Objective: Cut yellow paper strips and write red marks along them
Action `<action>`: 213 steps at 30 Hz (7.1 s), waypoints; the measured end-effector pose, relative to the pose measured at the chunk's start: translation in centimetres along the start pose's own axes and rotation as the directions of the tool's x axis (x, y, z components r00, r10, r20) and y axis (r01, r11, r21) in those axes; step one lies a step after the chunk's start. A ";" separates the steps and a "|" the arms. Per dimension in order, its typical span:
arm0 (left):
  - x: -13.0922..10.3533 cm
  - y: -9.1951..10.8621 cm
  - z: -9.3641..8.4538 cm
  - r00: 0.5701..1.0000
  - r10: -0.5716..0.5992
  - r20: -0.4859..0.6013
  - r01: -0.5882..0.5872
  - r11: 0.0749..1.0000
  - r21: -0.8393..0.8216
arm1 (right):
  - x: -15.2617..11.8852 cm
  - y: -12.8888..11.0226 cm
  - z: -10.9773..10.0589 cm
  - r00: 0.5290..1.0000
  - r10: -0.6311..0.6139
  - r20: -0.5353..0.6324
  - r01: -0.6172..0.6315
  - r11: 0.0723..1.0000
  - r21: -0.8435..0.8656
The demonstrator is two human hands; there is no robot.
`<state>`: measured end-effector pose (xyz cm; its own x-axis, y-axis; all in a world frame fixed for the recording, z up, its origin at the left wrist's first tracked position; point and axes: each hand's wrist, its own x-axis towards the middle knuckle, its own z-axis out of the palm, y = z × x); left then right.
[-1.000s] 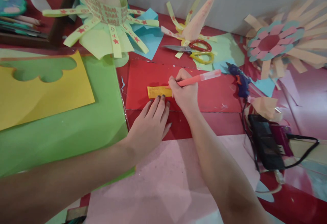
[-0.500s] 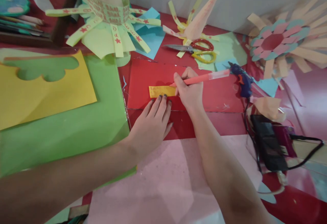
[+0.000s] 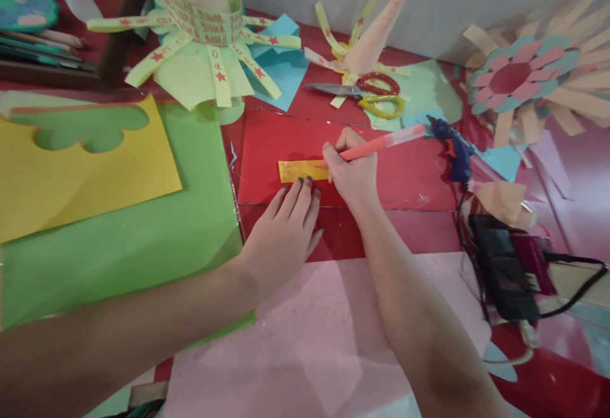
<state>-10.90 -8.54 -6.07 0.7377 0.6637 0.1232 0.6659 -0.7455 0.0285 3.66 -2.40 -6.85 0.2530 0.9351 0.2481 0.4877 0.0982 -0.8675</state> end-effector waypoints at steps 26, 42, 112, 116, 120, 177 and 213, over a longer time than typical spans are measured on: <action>-0.1 0.0 0.2 0.999 0.019 -0.048 -0.018 0.999 0.040 | 0.0 0.3 0.1 0.994 -0.093 -0.056 0.089 0.993 -0.071; -0.1 0.1 0.2 0.999 0.008 -0.049 -0.007 0.999 0.031 | 0.2 0.5 -0.1 0.991 -0.069 -0.117 0.060 0.995 -0.082; 0.0 0.0 -0.1 1.000 0.001 0.003 -0.001 1.000 -0.009 | -0.7 0.0 0.3 0.998 -0.046 0.031 0.044 0.997 0.069; -0.1 -0.1 0.0 1.000 0.007 -0.017 -0.007 1.000 0.009 | -0.7 -0.1 0.4 0.995 -0.074 0.072 0.070 0.996 0.059; -0.1 -0.1 -0.1 1.000 0.008 -0.004 -0.008 1.000 0.008 | -0.8 -0.3 0.3 0.992 -0.091 0.088 0.091 0.996 0.008; -0.1 -0.1 0.3 0.999 0.019 -0.044 -0.018 0.999 0.028 | -0.6 -0.2 0.3 0.988 -0.150 -0.027 0.143 0.974 -0.174; -0.1 0.0 0.1 1.000 -0.002 0.006 0.002 0.999 -0.040 | -0.5 0.0 -0.1 0.991 -0.137 -0.003 0.135 0.976 -0.173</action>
<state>-10.97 -8.63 -6.23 0.7369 0.6657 0.1175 0.6628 -0.7457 0.0680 3.63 -2.87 -6.98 0.1857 0.9119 0.3660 0.6544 0.1630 -0.7383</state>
